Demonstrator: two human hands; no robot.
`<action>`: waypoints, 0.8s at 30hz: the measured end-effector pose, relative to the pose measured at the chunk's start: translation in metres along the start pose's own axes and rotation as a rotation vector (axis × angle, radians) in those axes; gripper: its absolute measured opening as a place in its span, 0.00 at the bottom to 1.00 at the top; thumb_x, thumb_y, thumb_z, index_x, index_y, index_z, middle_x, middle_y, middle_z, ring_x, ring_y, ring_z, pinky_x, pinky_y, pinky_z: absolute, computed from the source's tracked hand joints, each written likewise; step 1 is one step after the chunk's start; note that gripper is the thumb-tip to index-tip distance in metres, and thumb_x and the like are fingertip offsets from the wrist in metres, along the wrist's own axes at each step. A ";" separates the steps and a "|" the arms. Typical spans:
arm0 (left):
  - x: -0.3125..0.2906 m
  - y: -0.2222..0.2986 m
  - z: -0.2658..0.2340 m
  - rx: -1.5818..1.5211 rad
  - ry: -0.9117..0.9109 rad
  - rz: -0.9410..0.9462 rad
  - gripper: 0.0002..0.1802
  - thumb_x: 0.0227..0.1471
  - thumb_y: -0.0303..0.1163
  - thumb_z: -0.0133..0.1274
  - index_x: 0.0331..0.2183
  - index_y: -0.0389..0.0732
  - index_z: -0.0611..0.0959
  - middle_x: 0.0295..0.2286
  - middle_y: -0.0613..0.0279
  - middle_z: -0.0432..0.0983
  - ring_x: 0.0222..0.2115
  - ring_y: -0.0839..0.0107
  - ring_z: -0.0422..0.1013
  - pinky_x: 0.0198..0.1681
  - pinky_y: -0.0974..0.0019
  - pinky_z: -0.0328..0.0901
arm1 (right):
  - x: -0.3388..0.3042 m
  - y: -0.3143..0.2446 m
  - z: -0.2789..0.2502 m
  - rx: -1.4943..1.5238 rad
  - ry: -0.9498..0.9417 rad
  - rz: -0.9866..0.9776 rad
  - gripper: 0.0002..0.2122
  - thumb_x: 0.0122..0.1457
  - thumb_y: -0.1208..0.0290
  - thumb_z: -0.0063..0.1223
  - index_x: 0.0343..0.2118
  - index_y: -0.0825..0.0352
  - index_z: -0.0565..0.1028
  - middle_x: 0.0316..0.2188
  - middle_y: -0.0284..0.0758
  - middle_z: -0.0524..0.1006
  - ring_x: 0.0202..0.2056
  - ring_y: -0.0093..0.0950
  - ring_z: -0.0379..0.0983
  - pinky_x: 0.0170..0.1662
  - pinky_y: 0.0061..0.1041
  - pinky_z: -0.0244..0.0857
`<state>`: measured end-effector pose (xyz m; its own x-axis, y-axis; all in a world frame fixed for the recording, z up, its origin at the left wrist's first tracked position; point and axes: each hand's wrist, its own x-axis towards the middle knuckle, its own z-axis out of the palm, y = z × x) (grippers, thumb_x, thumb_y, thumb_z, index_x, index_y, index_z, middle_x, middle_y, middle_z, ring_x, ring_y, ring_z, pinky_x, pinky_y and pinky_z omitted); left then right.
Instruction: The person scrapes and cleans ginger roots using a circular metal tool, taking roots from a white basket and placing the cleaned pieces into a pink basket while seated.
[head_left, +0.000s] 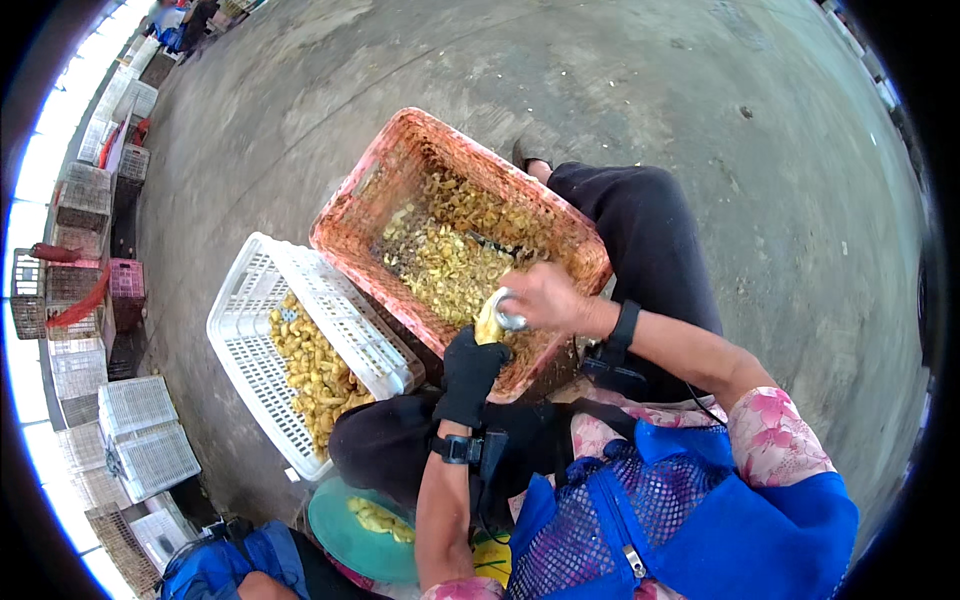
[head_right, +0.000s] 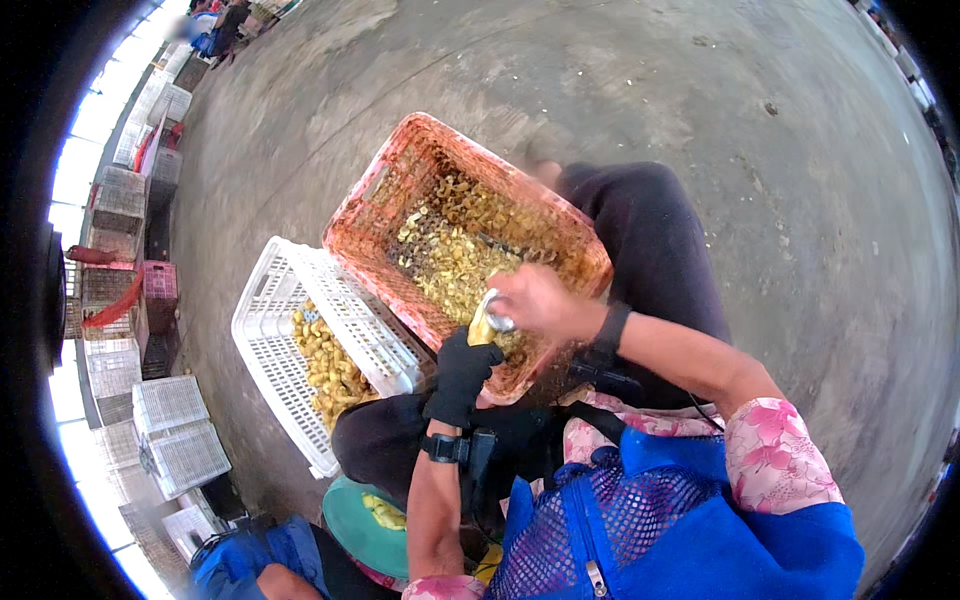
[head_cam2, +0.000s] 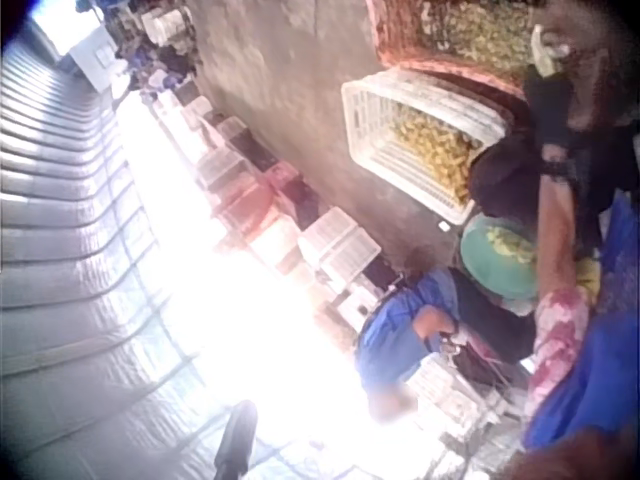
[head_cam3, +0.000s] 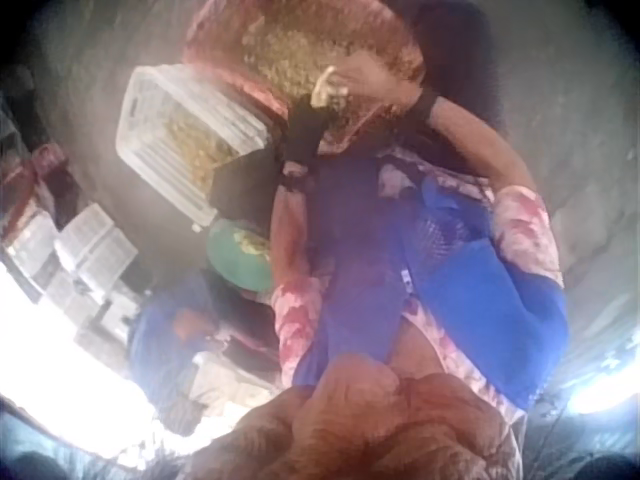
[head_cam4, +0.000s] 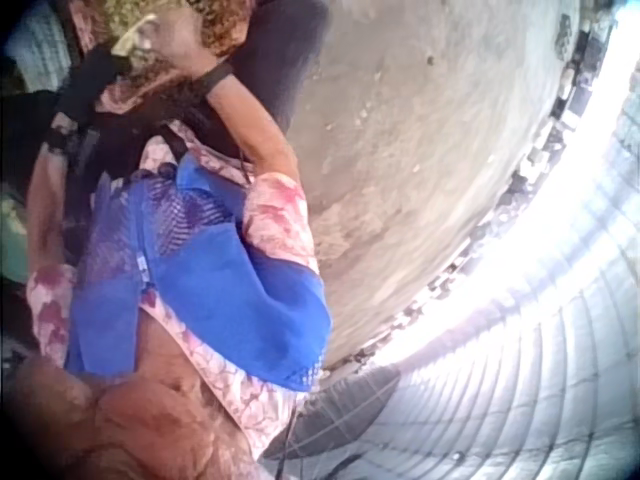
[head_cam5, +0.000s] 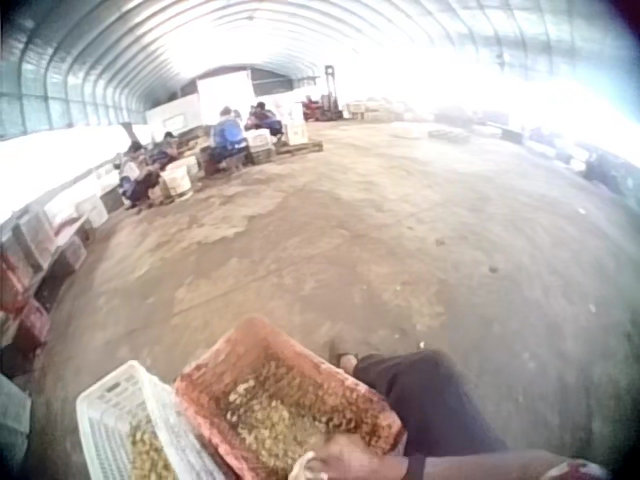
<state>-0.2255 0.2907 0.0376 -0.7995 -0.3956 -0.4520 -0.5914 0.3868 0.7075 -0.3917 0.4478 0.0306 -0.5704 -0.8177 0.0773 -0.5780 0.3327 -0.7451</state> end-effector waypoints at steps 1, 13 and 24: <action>0.005 -0.013 0.005 -0.053 -0.019 -0.003 0.21 0.46 0.38 0.72 0.41 0.36 0.87 0.30 0.49 0.87 0.31 0.54 0.84 0.36 0.52 0.76 | 0.001 0.005 0.001 0.007 -0.004 0.003 0.12 0.64 0.62 0.64 0.34 0.66 0.79 0.24 0.50 0.79 0.30 0.55 0.80 0.35 0.54 0.73; 0.008 -0.050 -0.022 -0.300 -0.135 -0.134 0.14 0.48 0.36 0.71 0.35 0.38 0.88 0.23 0.63 0.81 0.22 0.71 0.77 0.28 0.62 0.70 | 0.055 0.035 -0.059 0.103 -0.070 0.032 0.14 0.66 0.62 0.61 0.38 0.70 0.80 0.31 0.47 0.81 0.35 0.42 0.82 0.40 0.44 0.73; 0.006 0.000 -0.023 -0.615 -0.314 -0.138 0.18 0.48 0.25 0.69 0.44 0.40 0.87 0.27 0.71 0.79 0.21 0.81 0.70 0.25 0.69 0.63 | 0.050 0.026 -0.029 0.401 -0.436 -0.085 0.15 0.65 0.62 0.68 0.43 0.71 0.82 0.33 0.46 0.82 0.37 0.42 0.83 0.43 0.41 0.74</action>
<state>-0.2273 0.2688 0.0475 -0.7684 -0.1126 -0.6299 -0.5973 -0.2271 0.7692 -0.4521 0.4294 0.0346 -0.1907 -0.9793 -0.0682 -0.2976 0.1239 -0.9466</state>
